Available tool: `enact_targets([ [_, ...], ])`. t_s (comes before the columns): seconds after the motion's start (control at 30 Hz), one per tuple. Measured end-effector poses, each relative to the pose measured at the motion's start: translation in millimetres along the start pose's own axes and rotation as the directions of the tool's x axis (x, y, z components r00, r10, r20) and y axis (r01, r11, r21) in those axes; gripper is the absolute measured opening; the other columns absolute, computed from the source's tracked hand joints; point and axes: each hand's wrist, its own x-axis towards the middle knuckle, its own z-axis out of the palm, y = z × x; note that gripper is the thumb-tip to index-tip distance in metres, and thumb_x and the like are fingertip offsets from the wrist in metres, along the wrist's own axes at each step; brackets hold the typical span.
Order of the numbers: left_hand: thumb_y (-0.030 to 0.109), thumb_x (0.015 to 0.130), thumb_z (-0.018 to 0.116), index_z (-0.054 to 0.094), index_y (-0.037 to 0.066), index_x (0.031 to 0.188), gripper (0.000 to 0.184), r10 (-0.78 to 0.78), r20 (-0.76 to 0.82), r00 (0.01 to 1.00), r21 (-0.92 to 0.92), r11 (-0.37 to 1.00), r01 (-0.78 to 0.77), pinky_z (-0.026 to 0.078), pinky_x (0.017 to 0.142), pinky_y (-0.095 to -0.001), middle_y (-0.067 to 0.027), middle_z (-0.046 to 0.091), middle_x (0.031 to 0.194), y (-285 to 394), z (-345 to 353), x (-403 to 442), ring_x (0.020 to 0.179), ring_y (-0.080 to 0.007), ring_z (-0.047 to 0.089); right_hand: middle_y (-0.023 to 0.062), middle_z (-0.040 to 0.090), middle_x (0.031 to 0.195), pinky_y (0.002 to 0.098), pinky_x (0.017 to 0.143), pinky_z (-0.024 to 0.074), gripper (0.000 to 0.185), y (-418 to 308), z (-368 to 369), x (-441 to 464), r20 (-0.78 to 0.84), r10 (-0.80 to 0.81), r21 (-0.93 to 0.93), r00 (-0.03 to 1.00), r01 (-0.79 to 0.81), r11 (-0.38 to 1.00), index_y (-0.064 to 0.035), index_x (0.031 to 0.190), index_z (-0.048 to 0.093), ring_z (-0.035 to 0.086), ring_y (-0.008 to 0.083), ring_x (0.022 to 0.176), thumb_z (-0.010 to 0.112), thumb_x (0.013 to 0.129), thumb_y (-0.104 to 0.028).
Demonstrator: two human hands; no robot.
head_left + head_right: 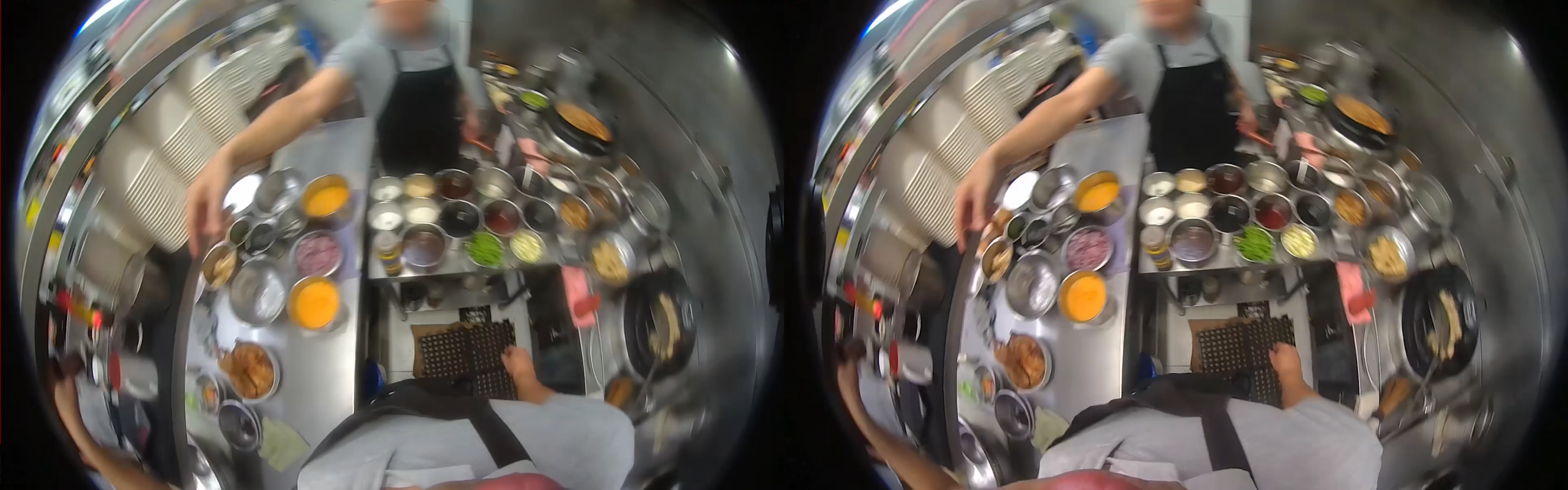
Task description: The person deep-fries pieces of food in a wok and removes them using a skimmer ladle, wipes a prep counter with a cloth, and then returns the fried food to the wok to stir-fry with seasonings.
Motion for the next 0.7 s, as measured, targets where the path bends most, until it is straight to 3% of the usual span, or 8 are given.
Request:
enact_targets([
  [0.03, 0.025, 0.085, 0.058, 0.049, -0.002, 0.125, 0.049, 0.258, -0.282, 0.924, 0.266, 0.947, -0.183, 0.049, 0.070, -0.0271, -0.0155, 0.058, 0.114, -33.6, -2.7, -17.7, 0.089, -0.0179, 0.062, 0.0184, 0.065, 0.088, 0.0430, 0.079, 0.0485, 0.023, 9.9, 0.3, 5.3, -0.008, -0.019, -0.008, 1.000, 0.019, 1.000, -0.0049, 0.090, 0.065, 0.061, 0.0353, 0.089, 0.063, 0.076, -0.022],
  [0.07, 0.022, 0.085, 0.058, 0.044, 0.000, 0.130, 0.052, -0.042, -0.270, 0.962, 0.241, 0.964, 0.109, 0.044, 0.061, -0.0206, -0.0143, 0.055, 0.113, 114.4, 42.0, -67.3, 0.089, -0.0149, 0.058, 0.0185, 0.065, 0.088, 0.0425, 0.080, 0.0486, 0.023, 21.2, 2.2, 8.8, -0.005, -0.050, -0.025, 0.999, 0.050, 0.998, -0.0047, 0.091, 0.066, 0.061, 0.0353, 0.089, 0.063, 0.076, -0.022],
  [0.13, 0.018, 0.083, 0.059, 0.041, 0.001, 0.132, 0.055, 0.070, -0.191, 0.979, 0.014, 0.998, -0.069, 0.038, 0.055, -0.0170, -0.0116, 0.052, 0.115, 167.7, 87.7, -96.9, 0.088, -0.0129, 0.055, 0.0190, 0.065, 0.089, 0.0445, 0.081, 0.0481, 0.020, 18.9, -20.4, 6.4, 0.019, 0.006, -0.020, 1.000, -0.006, 1.000, -0.0059, 0.089, 0.068, 0.061, 0.0366, 0.088, 0.063, 0.076, -0.020],
  [0.17, 0.017, 0.083, 0.062, 0.041, -0.002, 0.132, 0.056, 0.022, 0.029, 0.999, -0.107, 0.994, -0.019, 0.044, 0.086, -0.0317, -0.0124, 0.050, 0.124, 228.9, 106.4, -104.5, 0.101, -0.0219, 0.055, 0.0190, 0.065, 0.090, 0.0442, 0.081, 0.0479, 0.021, 18.4, -33.2, 6.6, 0.031, 0.018, -0.038, 0.999, -0.017, 0.999, -0.0057, 0.090, 0.067, 0.061, 0.0362, 0.089, 0.062, 0.076, -0.020],
  [0.23, 0.014, 0.078, 0.064, 0.041, -0.003, 0.130, 0.059, 0.365, -0.035, 0.930, -0.295, 0.886, -0.358, 0.042, 0.087, -0.0289, -0.0127, 0.050, 0.118, 264.4, 172.2, -96.5, 0.105, -0.0204, 0.051, 0.0189, 0.065, 0.090, 0.0439, 0.082, 0.0478, 0.021, 29.1, -47.6, 6.8, 0.047, 0.044, -0.053, 0.998, -0.041, 0.998, -0.0056, 0.090, 0.067, 0.061, 0.0358, 0.090, 0.062, 0.076, -0.020],
  [0.37, -0.002, 0.070, 0.063, 0.047, -0.005, 0.121, 0.054, 0.474, 0.067, 0.878, -0.341, 0.838, -0.427, 0.041, 0.093, -0.0328, -0.0138, 0.053, 0.116, 350.8, 266.8, -54.7, 0.107, -0.0216, 0.051, 0.0177, 0.065, 0.092, 0.0423, 0.083, 0.0476, 0.022, 56.5, -63.0, 5.5, -0.042, 0.056, 0.027, 0.998, -0.055, 0.998, -0.0061, 0.092, 0.067, 0.061, 0.0351, 0.091, 0.062, 0.076, -0.021],
  [0.63, 0.007, 0.080, 0.064, 0.050, -0.005, 0.116, 0.041, 0.564, 0.360, 0.743, -0.124, 0.819, -0.561, 0.043, 0.088, -0.0350, -0.0162, 0.059, 0.106, 393.7, 402.1, 31.0, 0.101, -0.0221, 0.056, 0.0184, 0.065, 0.082, 0.0442, 0.075, 0.0493, 0.021, 145.0, -70.7, -120.3, -0.150, 0.114, 0.049, 0.982, -0.108, 0.993, -0.0039, 0.084, 0.066, 0.062, 0.0350, 0.081, 0.058, 0.076, -0.022],
  [0.7, 0.013, 0.085, 0.061, 0.048, -0.004, 0.123, 0.044, 0.829, 0.109, 0.549, -0.102, 0.558, -0.823, 0.045, 0.079, -0.0317, -0.0149, 0.057, 0.102, 376.6, 448.5, 81.6, 0.095, -0.0193, 0.055, 0.0195, 0.063, 0.077, 0.0461, 0.071, 0.0486, 0.020, 165.7, -69.2, -162.6, -0.132, 0.298, -0.019, 0.945, -0.303, 0.953, -0.0029, 0.079, 0.063, 0.061, 0.0375, 0.078, 0.059, 0.074, -0.022],
])
